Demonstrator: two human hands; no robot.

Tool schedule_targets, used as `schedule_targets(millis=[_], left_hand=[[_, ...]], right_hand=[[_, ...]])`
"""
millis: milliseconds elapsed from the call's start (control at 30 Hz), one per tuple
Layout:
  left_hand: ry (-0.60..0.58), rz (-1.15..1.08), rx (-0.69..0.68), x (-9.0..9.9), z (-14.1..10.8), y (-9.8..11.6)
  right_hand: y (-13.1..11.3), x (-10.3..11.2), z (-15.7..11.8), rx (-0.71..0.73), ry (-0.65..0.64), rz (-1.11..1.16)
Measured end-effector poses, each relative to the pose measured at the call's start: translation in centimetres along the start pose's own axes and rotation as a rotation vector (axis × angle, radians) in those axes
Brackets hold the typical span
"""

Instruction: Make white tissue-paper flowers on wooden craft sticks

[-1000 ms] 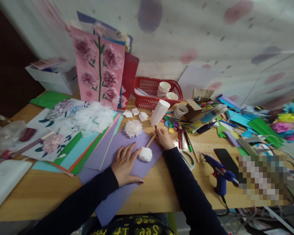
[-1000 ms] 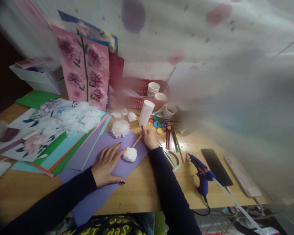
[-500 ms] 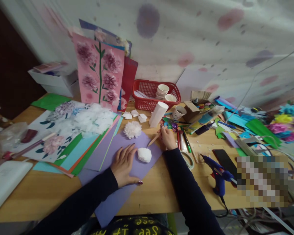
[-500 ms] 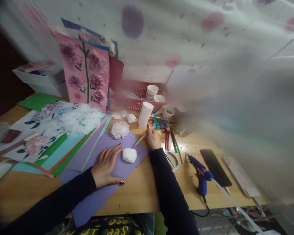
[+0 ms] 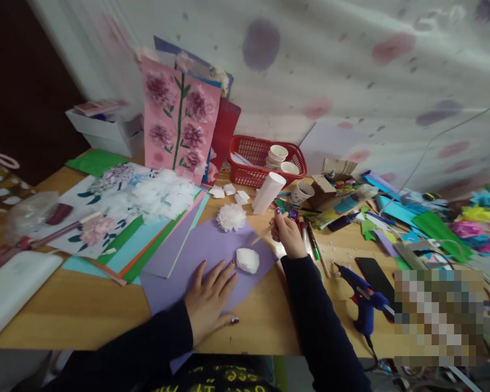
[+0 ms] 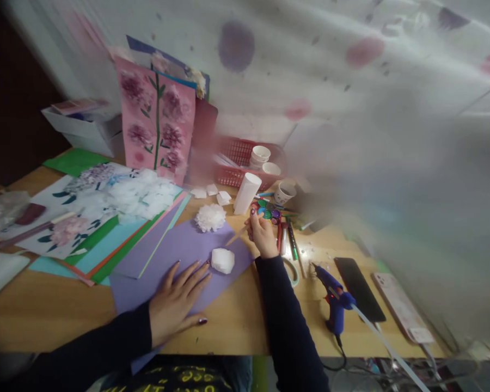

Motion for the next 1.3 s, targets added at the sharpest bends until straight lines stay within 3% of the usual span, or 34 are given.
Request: schedule_targets(millis=[133,300,600,733,867,1033,1300], left_hand=[[-0.008,-0.013,-0.075,0.4,-0.6,-0.3],[-0.063,-0.053,-0.09,0.4,-0.7,-0.5],[-0.053,-0.103,0.096,-1.0,1.0,0.9],[-0.076,-0.124,0.248,-1.4,2.2,2.0],[-0.081,-0.147,0.293,-1.6,2.9,2.7],[-0.08,-0.16,0.23,-1.8,3.2,2.8],[-0.1,-0.127,0.152,-1.4,3.8,2.6]], right_hand=[[0.0,-1.7,0.9,0.029,-0.042,-0.109],[-2.1,-5.8,1.8,0.125,-0.182,-0.334],[-6.4,-11.4,1.0,0.311,-0.511,-0.741],[-7.4,-13.0,0.8,0.458,-0.571,-0.943],[-7.6,-14.5,0.4,0.588,-0.623,-1.123],[-6.5,-15.5,-0.3,0.573,-0.707,-1.258],[-7.1,-16.7,-0.5,0.599,-0.771,-1.382]])
Point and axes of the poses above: each hand's wrist, its own z-axis towards the middle knuckle, its own x-axis out of the back of the hand, y = z × x, the point moved 8 cm from there along z, towards the middle knuckle, and after that the axes turned 2 degrees about y, right-handed, at the moved point
